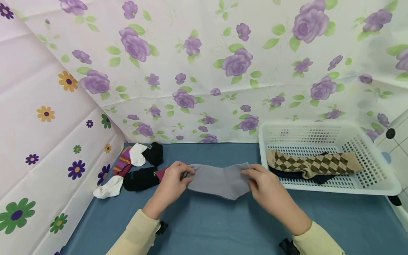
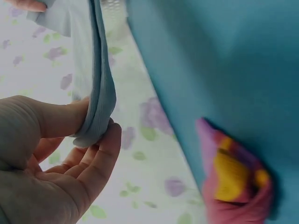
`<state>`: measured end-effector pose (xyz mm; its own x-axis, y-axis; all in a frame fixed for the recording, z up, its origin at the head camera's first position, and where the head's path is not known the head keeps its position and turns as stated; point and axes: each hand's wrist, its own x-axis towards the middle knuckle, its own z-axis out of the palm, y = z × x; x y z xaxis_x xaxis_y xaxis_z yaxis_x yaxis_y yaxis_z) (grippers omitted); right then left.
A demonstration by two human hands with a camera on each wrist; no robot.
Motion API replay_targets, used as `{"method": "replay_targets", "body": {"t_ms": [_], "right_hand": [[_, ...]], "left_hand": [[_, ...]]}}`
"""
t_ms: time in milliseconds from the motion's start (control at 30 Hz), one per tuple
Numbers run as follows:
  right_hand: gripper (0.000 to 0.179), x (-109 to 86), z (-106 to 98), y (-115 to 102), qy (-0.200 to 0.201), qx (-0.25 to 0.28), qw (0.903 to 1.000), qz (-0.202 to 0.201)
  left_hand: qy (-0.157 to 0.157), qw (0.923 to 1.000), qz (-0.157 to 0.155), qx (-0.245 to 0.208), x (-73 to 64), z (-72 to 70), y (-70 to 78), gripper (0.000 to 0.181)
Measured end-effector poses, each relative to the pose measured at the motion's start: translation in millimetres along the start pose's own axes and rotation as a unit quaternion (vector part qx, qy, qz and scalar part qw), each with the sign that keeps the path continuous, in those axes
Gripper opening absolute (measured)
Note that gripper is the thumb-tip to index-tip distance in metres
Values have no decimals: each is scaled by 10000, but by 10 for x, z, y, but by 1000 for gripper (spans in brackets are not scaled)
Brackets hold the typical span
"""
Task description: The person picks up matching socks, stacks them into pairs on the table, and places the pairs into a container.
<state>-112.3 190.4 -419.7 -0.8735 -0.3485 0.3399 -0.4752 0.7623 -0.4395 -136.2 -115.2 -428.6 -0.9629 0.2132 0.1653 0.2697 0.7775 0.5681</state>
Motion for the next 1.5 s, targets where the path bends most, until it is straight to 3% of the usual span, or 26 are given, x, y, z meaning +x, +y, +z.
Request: {"method": "replay_targets", "body": {"t_ms": [233, 633, 967, 1267, 1500], "right_hand": [[33, 53, -361, 170, 387, -281, 9988, -94], [36, -20, -927, 562, 831, -1094, 9896, 429], [34, -32, -1233, 959, 349, -1737, 9788, 1029], [29, 43, -1408, 1281, -5, -1919, 9677, 1637], [28, 115, -1494, 1566, -352, -2106, 9581, 1910]], "left_hand": [[-185, 9989, 334, -283, 179, -38, 308, 15], [-456, 9910, 1245, -175, 518, 92, 908, 25], [-579, 9824, 1773, 118, 776, 352, 1373, 31], [-874, 9803, 1747, 301, 994, 695, 1663, 34], [-1175, 9810, 1432, 573, 1231, 977, 1865, 34]]}}
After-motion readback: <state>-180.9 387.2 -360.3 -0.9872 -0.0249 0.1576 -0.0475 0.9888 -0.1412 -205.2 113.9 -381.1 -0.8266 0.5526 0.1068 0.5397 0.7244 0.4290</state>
